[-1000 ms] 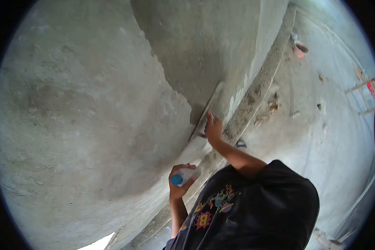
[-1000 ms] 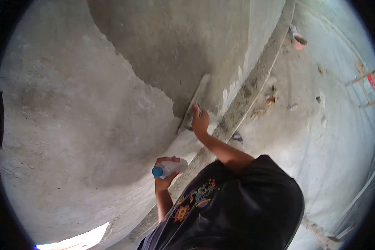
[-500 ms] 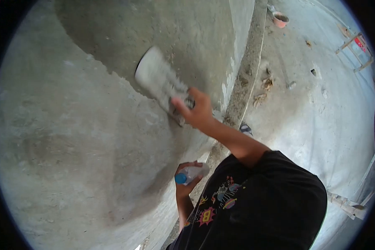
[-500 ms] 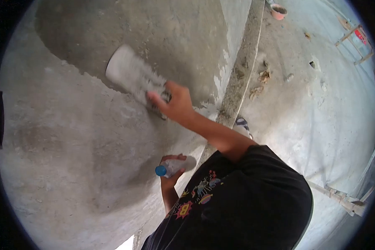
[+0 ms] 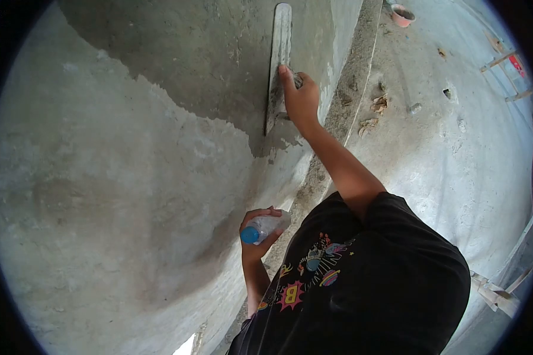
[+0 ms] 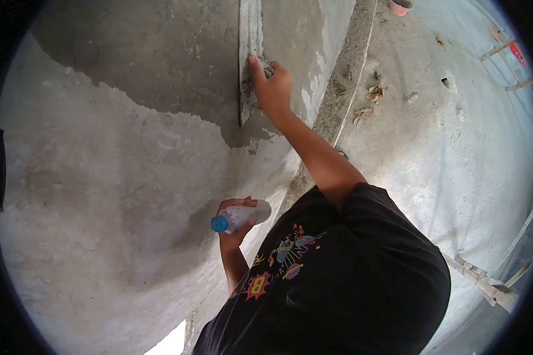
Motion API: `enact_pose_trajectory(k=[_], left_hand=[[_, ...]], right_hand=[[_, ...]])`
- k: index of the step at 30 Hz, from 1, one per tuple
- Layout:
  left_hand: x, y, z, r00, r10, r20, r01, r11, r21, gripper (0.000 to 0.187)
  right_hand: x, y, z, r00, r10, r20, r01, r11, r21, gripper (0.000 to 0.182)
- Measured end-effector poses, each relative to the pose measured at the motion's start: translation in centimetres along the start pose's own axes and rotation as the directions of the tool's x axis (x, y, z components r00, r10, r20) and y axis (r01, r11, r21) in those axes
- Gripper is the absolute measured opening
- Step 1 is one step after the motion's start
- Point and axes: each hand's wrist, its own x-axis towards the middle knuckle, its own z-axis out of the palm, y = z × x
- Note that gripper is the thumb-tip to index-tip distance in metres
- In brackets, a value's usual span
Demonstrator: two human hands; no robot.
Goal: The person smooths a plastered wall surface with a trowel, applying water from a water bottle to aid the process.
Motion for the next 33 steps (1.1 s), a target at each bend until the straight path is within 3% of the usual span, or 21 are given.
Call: enact_pose_trajectory(k=[1,3,4,6,8,10,11,12,13,15,17,19,21,22,23,25,27,29,31,32,33], left_hand=[[-0.1,0.0,0.1,1.0,-0.016,0.002,0.016,1.0,-0.015,0.052],[-0.4,0.1,0.3,1.0,-0.021,-0.01,0.021,0.999,-0.026,0.051],[-0.4,0.4,0.5,0.999,-0.04,-0.02,0.04,0.999,-0.025,0.051],[-1.8,0.7,0.4,0.995,-0.094,-0.045,0.093,0.995,-0.023,0.05],[-1.6,0.2,0.3,0.999,-0.034,-0.039,0.033,0.999,-0.023,0.05],[-1.9,0.3,0.3,0.997,-0.052,-0.055,0.052,0.999,0.0,0.05],[-2.0,0.4,0.3,0.997,-0.057,-0.051,0.058,0.998,0.026,0.05],[-2.2,0.7,0.4,0.998,-0.047,-0.052,0.05,0.998,0.05,0.05],[-2.6,0.8,0.4,0.997,-0.051,-0.06,0.054,0.997,0.046,0.05],[-2.6,0.5,0.5,0.995,-0.053,-0.09,0.053,0.999,-0.001,0.05],[-3.1,0.0,0.6,0.993,-0.045,-0.113,0.044,0.999,-0.016,0.05],[-2.8,-0.3,0.8,0.99,-0.029,-0.139,0.026,0.999,-0.029,0.05],[-3.3,0.1,1.1,0.985,-0.024,-0.173,0.032,0.999,0.043,0.049],[-3.8,-0.1,1.1,0.979,-0.057,-0.197,0.063,0.998,0.021,0.049],[-4.0,-0.5,1.0,0.978,-0.041,-0.203,0.038,0.999,-0.017,0.048],[-4.3,-0.7,0.9,0.969,-0.103,-0.225,0.104,0.995,-0.008,0.047],[-4.1,-0.3,1.0,0.967,-0.121,-0.225,0.117,0.993,-0.031,0.047],[-3.7,-0.2,0.9,0.97,-0.122,-0.21,0.126,0.992,0.004,0.047],[-3.3,0.3,1.0,0.973,-0.119,-0.196,0.128,0.991,0.032,0.046],[-3.0,0.3,1.0,0.98,-0.072,-0.186,0.086,0.994,0.068,0.047],[-2.8,0.4,1.0,0.984,-0.023,-0.175,0.041,0.994,0.101,0.047]], right_hand=[[-2.0,0.5,0.5,1.0,0.003,0.003,-0.003,1.0,0.001,0.051],[-7.0,1.7,2.1,0.905,-0.408,0.12,0.422,0.896,-0.141,0.049],[-7.2,1.6,2.0,0.902,-0.413,0.122,0.428,0.893,-0.14,0.049],[-8.8,1.3,1.8,0.8,-0.539,0.265,0.543,0.837,0.067,0.045],[-6.7,-1.8,1.5,0.762,-0.632,0.142,0.634,0.773,0.038,0.046],[-3.5,-7.5,0.7,0.955,-0.235,0.179,0.241,0.971,-0.01,0.047],[-1.8,-10.6,0.9,0.877,-0.477,0.049,0.473,0.877,0.08,0.048],[-0.9,-12.6,1.3,0.731,-0.675,-0.105,0.683,0.718,0.134,0.05],[-1.3,-13.4,1.7,0.733,-0.673,-0.095,0.68,0.721,0.134,0.05],[-1.6,-14.7,2.5,0.513,-0.852,-0.1,0.855,0.498,0.141,0.048],[-5.8,-11.9,2.2,0.633,-0.766,0.11,0.764,0.642,0.069,0.046],[-8.4,-6.2,1.5,0.666,-0.71,0.23,0.72,0.692,0.049,0.037],[-7.5,1.4,1.5,0.788,-0.589,0.177,0.598,0.802,0.007,0.037],[-5.3,6.1,1.9,0.918,-0.366,0.15,0.378,0.924,-0.061,0.045],[-3.2,7.6,2.1,0.934,-0.346,-0.086,0.335,0.934,-0.124,0.052],[-0.1,3.4,0.5,0.997,0.082,0.003,-0.082,0.994,0.068,0.057],[-1.5,-0.7,1.1,0.991,-0.131,-0.024,0.132,0.991,0.033,0.054],[-5.5,-3.3,1.6,0.818,-0.569,0.084,0.575,0.809,-0.122,0.054],[-8.9,-2.9,1.6,0.672,-0.697,0.252,0.724,0.689,-0.024,0.054],[-8.9,-1.4,1.5,0.679,-0.695,0.238,0.72,0.693,-0.032,0.054],[-8.7,1.6,1.7,0.768,-0.6,0.224,0.613,0.79,0.017,0.052]])
